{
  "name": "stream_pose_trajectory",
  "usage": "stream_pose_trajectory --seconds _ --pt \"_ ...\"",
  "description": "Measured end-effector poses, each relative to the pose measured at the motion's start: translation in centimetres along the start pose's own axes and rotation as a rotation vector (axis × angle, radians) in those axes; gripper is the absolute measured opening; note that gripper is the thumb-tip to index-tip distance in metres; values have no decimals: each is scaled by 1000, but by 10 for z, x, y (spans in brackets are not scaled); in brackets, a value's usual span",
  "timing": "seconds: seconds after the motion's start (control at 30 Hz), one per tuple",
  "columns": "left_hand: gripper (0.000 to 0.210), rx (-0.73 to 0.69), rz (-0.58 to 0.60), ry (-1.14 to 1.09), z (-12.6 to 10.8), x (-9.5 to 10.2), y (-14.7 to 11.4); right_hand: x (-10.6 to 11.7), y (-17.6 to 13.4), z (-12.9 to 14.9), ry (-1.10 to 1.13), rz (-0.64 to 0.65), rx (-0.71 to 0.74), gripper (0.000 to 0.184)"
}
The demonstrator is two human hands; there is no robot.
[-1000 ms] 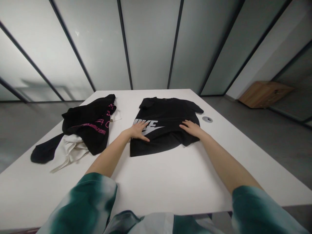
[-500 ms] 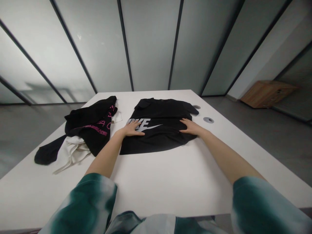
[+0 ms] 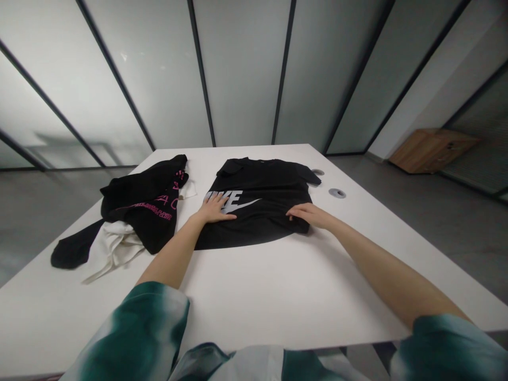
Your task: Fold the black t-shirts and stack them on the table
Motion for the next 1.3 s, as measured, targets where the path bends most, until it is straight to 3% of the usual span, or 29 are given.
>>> stream_pose_trajectory --seconds 0.1,0.17,0.23,0.33,0.5,0.6,0.77,0.97,1.1,1.2,1.3 --pt "106 3 11 11 0 0 0 7 -15 -14 -24 90 -171 53" --pt "108 -2 32 10 -1 0 0 17 -23 -29 -112 145 -311 47" --pt "109 -11 54 9 -2 -1 1 29 -28 -37 -194 116 -373 39" --pt "113 -14 94 16 0 -1 4 37 -23 -32 -265 -52 -270 37" --pt "117 -97 143 9 3 3 6 5 1 -25 -411 -98 -118 47" --pt "116 -124 127 3 4 5 4 -1 21 -32 -468 -116 -126 48" --pt "111 -48 59 42 3 3 -2 4 38 -31 -557 -127 -141 50" --pt "110 -53 51 47 1 3 -9 5 11 -25 -654 -31 -215 64" --pt "103 -89 70 31 -12 17 -14 17 -3 -24 -607 44 -295 49" --pt "81 -48 3 124 -27 32 -15 30 5 -16 -599 -36 -329 46" --pt "70 -11 -109 238 -40 42 -9 30 24 -5 -622 -136 -256 50"
Point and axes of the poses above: each hand's wrist, its own y-axis towards the middle knuckle, its own x-axis out of the back of the hand, z = x × y, the point moved 7 cm from there along y, towards the middle knuckle, and after that the axes turned 9 degrees about z, right-handed, at the moved point
